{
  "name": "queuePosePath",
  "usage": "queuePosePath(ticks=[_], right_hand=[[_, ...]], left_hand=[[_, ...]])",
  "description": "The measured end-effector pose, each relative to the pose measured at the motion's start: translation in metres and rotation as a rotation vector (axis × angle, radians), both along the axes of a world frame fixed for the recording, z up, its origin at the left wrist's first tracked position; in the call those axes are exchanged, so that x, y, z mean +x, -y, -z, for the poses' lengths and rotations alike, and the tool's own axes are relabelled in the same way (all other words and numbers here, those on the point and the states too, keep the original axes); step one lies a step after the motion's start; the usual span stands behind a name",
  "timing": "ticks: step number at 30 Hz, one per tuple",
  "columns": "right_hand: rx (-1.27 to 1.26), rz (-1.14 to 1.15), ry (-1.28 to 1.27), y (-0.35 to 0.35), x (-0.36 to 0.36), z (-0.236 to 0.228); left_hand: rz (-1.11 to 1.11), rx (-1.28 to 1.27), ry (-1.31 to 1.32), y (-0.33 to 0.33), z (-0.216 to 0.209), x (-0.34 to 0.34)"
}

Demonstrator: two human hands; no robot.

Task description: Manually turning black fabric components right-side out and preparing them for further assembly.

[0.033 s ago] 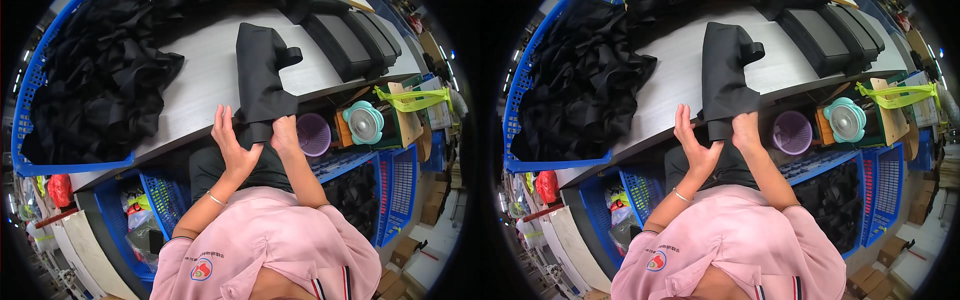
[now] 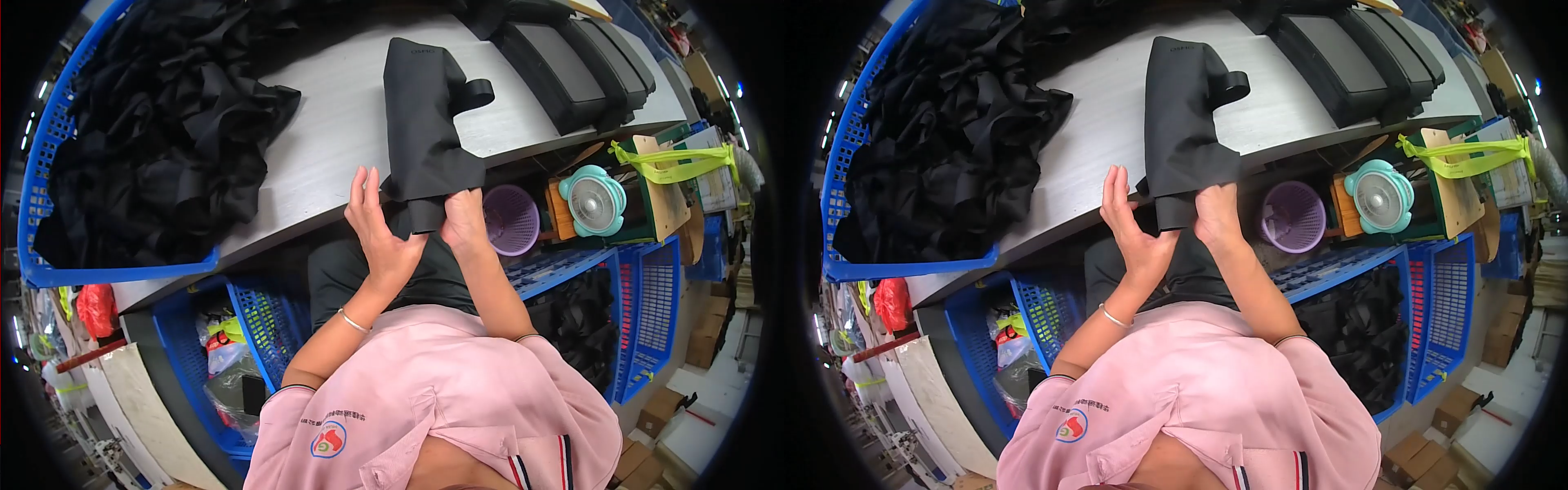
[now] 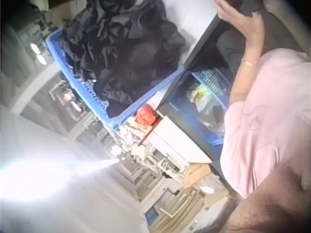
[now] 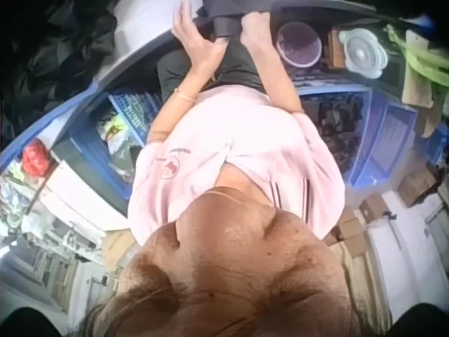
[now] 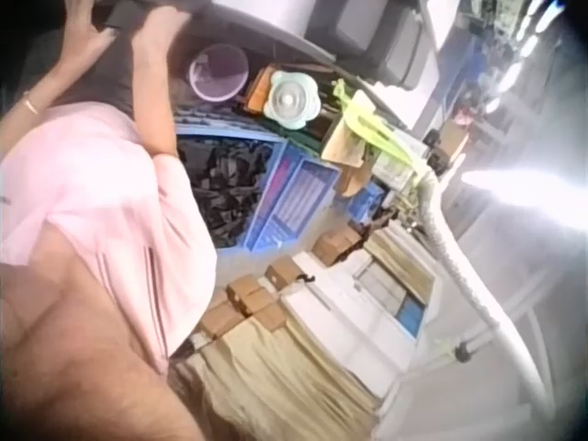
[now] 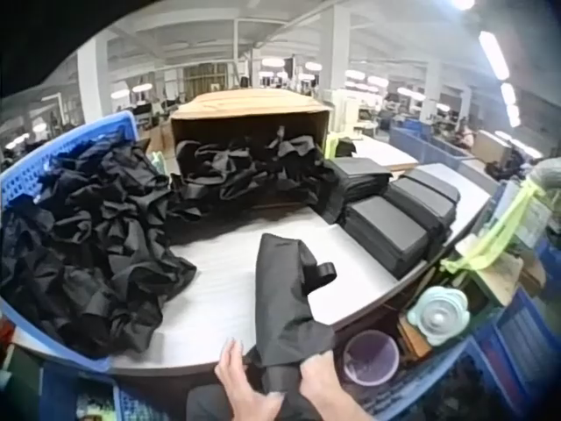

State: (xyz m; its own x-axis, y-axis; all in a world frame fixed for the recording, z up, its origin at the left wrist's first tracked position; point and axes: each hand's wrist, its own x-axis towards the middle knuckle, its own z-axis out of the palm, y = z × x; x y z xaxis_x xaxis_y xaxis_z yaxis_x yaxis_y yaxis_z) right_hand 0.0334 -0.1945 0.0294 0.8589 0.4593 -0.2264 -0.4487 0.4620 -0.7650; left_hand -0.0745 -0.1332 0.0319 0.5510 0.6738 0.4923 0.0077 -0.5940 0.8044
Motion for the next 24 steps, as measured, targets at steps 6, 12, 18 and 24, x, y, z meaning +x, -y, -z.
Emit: queuePosePath(ticks=[6, 12, 18, 24], right_hand=[[0.063, -0.024, -0.127, 0.008, -0.003, -0.008], [0.267, -0.085, -0.104, 0.010, 0.002, 0.013], [0.370, -0.095, -0.184, 0.002, -0.004, 0.016], [0.344, -0.071, -0.171, -0.004, -0.005, 0.018]], left_hand=[[0.037, -0.066, 0.082, -0.015, 0.002, 0.010], [0.061, -0.067, 0.174, -0.003, 0.004, 0.011], [0.065, -0.103, 0.168, 0.004, 0.004, 0.015], [0.067, -0.136, 0.169, 0.005, 0.006, 0.013]])
